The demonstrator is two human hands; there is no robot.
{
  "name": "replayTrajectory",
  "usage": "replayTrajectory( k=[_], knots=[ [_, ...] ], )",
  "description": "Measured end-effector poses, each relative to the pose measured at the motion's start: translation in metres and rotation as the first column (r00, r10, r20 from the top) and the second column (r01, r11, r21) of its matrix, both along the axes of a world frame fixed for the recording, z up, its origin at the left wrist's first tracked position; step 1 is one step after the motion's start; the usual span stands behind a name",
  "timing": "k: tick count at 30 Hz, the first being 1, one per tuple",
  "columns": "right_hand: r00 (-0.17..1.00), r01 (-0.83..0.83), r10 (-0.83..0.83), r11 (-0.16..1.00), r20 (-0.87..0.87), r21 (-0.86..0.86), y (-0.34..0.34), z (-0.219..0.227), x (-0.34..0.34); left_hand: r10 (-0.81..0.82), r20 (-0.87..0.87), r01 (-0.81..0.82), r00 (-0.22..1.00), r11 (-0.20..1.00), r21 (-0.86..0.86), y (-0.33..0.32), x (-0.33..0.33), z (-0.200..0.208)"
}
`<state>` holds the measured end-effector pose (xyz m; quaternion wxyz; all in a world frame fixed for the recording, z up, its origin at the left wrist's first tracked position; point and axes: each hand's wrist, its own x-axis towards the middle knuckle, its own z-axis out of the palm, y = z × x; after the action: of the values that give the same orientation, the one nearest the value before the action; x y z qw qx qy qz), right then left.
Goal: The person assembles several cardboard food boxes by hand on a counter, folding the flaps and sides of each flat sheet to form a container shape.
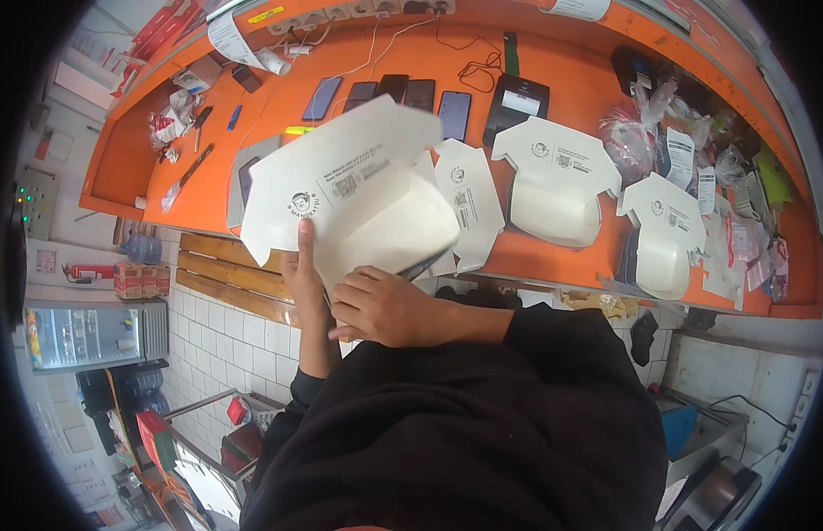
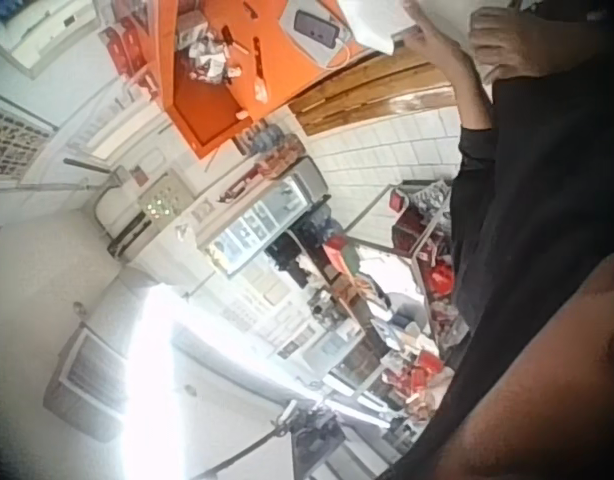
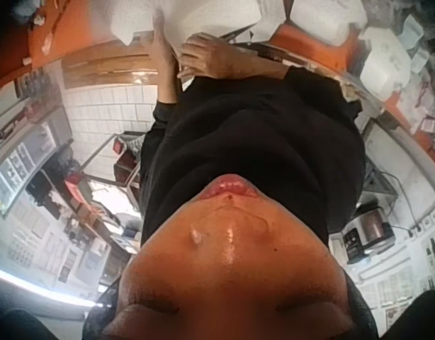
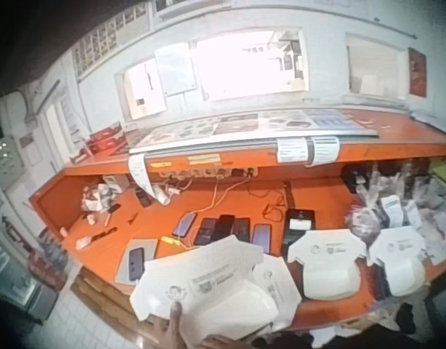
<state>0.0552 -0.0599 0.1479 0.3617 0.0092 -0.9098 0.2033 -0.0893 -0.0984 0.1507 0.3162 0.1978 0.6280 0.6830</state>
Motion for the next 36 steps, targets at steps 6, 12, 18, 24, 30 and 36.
replayTrajectory(
  k=[6,12,18,24,30,36],
  knots=[
    [0.898,0.377,-0.407,0.907,0.164,0.187,0.028,0.02,0.027,0.037,-0.054,-0.035,0.998,0.999,0.037,-0.008,0.004,-0.012],
    [0.825,0.495,-0.492,0.866,0.277,0.064,0.068,-0.001,0.067,-0.403,-0.057,0.393,0.913,0.909,-0.136,0.016,0.009,-0.03],
    [0.496,0.868,-0.861,0.488,0.113,-0.091,0.104,0.009,0.127,-0.552,-0.094,0.554,0.828,0.832,-0.007,0.08,0.038,-0.03],
    [0.029,0.968,-0.937,-0.061,0.349,-0.245,0.131,-0.028,0.23,-0.891,-0.166,0.906,0.422,0.41,0.101,0.128,0.095,-0.056],
    [0.043,0.97,-0.832,-0.098,0.553,-0.222,0.149,-0.12,0.288,-0.369,-0.831,0.76,-0.417,0.361,-0.541,0.16,0.113,-0.112],
    [0.016,0.997,-0.758,-0.038,0.652,-0.069,0.149,-0.14,0.294,-0.306,-0.851,0.741,-0.427,0.421,-0.523,0.171,0.117,-0.146]
  ],
)
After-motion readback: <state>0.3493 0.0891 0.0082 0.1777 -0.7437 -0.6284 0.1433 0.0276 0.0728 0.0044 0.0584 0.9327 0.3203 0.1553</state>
